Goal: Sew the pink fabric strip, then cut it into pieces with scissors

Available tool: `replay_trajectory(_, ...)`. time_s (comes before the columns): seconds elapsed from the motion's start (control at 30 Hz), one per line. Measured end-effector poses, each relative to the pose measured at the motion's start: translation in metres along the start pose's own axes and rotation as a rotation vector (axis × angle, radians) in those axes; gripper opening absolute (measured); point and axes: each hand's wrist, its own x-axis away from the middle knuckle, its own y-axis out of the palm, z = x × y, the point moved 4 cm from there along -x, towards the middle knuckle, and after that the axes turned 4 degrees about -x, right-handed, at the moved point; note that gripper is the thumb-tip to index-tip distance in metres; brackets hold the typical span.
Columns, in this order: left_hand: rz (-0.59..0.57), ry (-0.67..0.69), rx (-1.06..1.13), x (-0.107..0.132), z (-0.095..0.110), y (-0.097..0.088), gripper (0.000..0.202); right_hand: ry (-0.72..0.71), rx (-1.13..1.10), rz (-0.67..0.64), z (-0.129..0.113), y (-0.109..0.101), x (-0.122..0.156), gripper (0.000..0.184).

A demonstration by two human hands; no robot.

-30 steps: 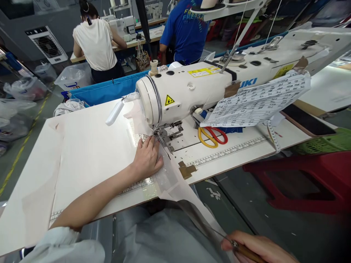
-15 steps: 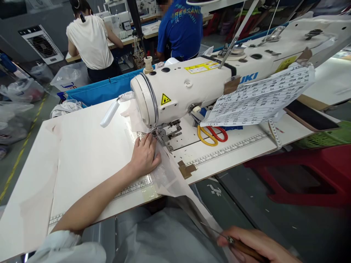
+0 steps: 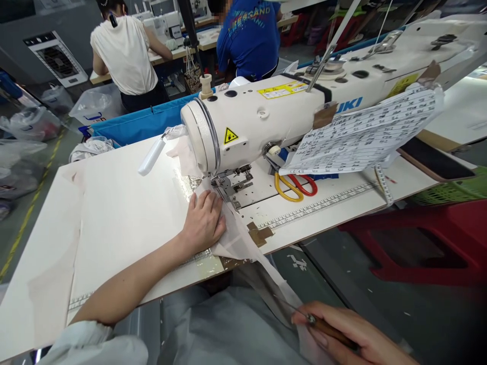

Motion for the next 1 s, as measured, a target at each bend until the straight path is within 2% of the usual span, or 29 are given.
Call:
replay_trajectory(0.3, -0.044, 0.007, 0.026, 0.001, 0.004, -0.003, 0.043, -0.014, -0.064, -0.005, -0.017, 0.004, -0.018, 0.029)
replay_trajectory(0.5, -0.048, 0.012, 0.024, 0.001, 0.004, -0.003, 0.044, -0.084, -0.103, -0.032, -0.030, 0.005, -0.033, 0.029)
replay_trajectory(1.0, -0.050, 0.006, -0.011, -0.002, 0.007, -0.003, 0.045, -0.189, -0.120, -0.043, -0.042, 0.010, -0.067, 0.032)
